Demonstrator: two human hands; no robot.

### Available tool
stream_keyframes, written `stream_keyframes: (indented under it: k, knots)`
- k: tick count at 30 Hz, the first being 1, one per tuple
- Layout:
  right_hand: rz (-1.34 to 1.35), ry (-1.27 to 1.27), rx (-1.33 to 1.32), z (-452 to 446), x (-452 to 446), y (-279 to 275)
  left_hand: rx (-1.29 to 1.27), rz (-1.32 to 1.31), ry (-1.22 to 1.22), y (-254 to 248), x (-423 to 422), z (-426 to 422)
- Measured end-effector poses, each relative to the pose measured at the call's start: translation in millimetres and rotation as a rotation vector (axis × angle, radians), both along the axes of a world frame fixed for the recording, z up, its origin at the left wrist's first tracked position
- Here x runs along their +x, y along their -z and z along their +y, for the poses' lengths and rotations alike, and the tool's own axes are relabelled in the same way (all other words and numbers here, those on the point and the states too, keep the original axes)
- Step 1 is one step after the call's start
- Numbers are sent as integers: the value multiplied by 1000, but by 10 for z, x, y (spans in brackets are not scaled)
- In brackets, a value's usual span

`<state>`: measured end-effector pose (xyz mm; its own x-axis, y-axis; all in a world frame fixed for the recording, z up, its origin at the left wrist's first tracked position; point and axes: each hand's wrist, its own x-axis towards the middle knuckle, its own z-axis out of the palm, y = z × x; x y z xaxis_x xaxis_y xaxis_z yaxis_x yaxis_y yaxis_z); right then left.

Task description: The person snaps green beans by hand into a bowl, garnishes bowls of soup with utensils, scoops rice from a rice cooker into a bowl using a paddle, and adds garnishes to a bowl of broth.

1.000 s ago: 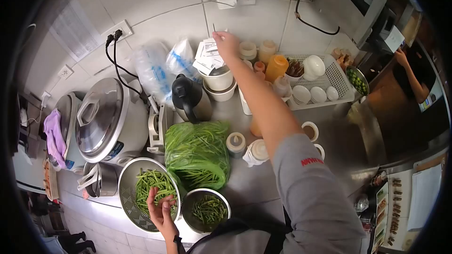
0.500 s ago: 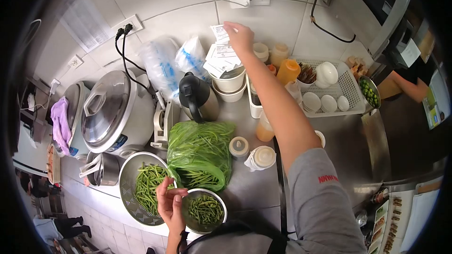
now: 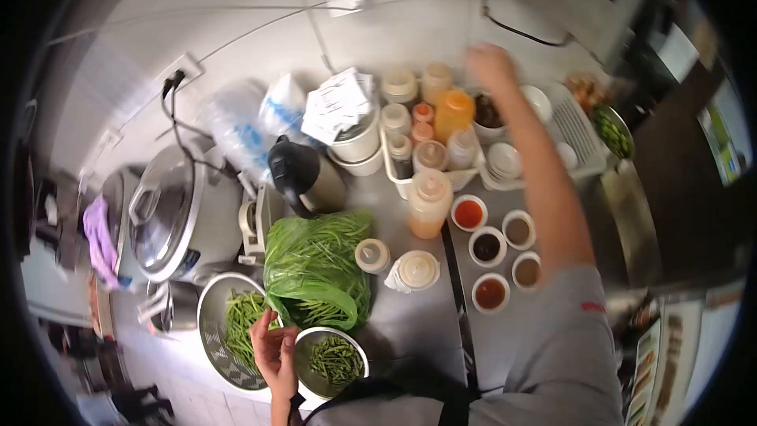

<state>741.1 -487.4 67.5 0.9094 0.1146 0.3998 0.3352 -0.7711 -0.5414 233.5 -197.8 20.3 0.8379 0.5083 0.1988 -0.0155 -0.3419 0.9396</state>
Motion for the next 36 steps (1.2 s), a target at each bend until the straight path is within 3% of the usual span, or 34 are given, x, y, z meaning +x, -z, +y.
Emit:
stream_keyframes:
  k: [1,2,6,7,9,12,16,19,22,26,29,32,33,35,36]
  knots:
    - [127,196,-264,-470,251,273,27,22,-26,9,-27,-17]
    - [208,225,-289,-1027,548,774,62,81,-36,-27,11,-35]
    - [252,-74,-546,-2237,1053,2095,402,87,18,-297,130,-46]
    - [202,-122,-651,-2351,1194,2242,367,103,19,-418,135,-34]
    - [175,-12,-783,-2046,880,1771,316,121,-24,-544,88,9]
    - [135,75,-434,-2020,773,1564,292,120,-35,-651,-47,60]
    - [194,153,-328,-2195,763,1318,377,89,-53,-608,-322,210]
    - [60,96,-175,-2171,396,935,415,33,-142,-707,-552,540]
    - [-18,13,22,-1715,-653,351,534,-43,-225,-787,-538,1353]
    - [363,-396,315,-639,-2616,-540,844,-150,-414,-1006,96,2701]
    - [374,-457,296,-133,-3582,-650,1160,-114,-404,-1039,749,3740]
    - [172,-583,64,667,-4560,-829,1175,266,-337,-918,1192,4263]
    - [149,-652,-15,871,-4801,-902,1189,348,-171,-853,1326,4433]
    - [264,-632,-190,1580,-5435,-1463,1315,248,-17,-798,1393,4652]
    - [307,-663,-163,1730,-5578,-1485,1275,261,1,-870,1345,4674]
